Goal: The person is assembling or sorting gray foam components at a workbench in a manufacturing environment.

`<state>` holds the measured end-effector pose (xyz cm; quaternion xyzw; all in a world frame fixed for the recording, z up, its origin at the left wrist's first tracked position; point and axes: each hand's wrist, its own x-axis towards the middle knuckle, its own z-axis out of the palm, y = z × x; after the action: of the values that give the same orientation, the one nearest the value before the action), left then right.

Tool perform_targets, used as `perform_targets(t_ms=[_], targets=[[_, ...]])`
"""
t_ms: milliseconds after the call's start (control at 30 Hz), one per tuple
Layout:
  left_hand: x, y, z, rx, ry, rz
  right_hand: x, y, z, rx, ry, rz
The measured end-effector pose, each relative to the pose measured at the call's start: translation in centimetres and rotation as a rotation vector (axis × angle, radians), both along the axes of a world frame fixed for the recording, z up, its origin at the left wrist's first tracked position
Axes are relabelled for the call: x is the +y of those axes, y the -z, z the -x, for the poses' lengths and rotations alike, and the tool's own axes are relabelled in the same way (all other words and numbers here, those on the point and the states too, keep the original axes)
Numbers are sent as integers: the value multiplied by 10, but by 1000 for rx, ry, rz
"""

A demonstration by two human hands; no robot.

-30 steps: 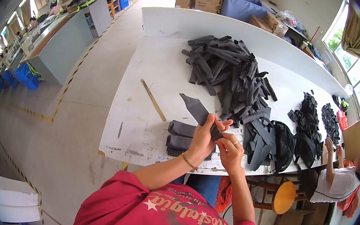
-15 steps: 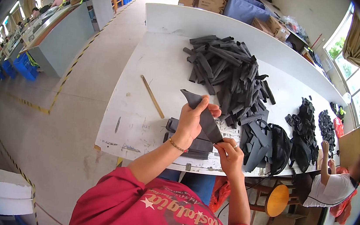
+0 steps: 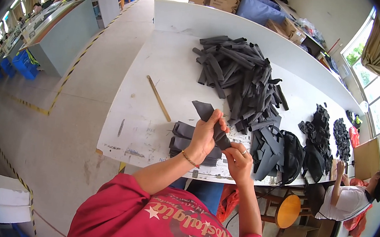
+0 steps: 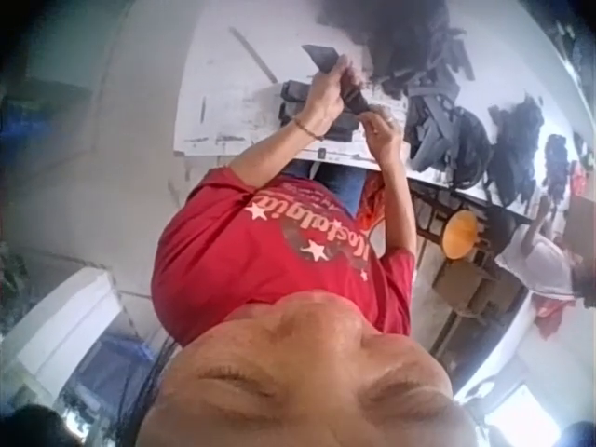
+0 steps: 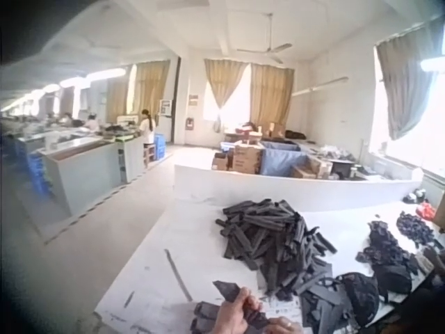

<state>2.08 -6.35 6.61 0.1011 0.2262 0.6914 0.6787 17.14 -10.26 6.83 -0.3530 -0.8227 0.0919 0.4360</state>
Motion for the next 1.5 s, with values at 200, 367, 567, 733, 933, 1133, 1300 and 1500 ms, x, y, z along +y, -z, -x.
perform_targets(t_ms=[200, 367, 567, 733, 933, 1133, 1300, 1500], targets=[[-5, 10, -8, -102, 55, -52, 5, 2, 3, 3, -22, 9], [-7, 11, -11, -93, 88, -49, 5, 1, 5, 9, -21, 26], [2, 2, -1, 15, 10, -48, -2, 2, 3, 45, 38, 136], [9, -9, 16, 101, -23, -8, -10, 5, 0, 43, 51, 201], [4, -11, 12, 117, -36, 77, -6, 14, -2, -7, 28, 73], [0, 1, 5, 71, -84, 98, 1, 16, 0, -7, -11, 54], [-1, 6, 0, 50, -93, 116, 4, 17, 0, -17, -29, 52], [0, 9, -1, 27, -100, 133, 7, 17, 0, -24, -41, 56]])
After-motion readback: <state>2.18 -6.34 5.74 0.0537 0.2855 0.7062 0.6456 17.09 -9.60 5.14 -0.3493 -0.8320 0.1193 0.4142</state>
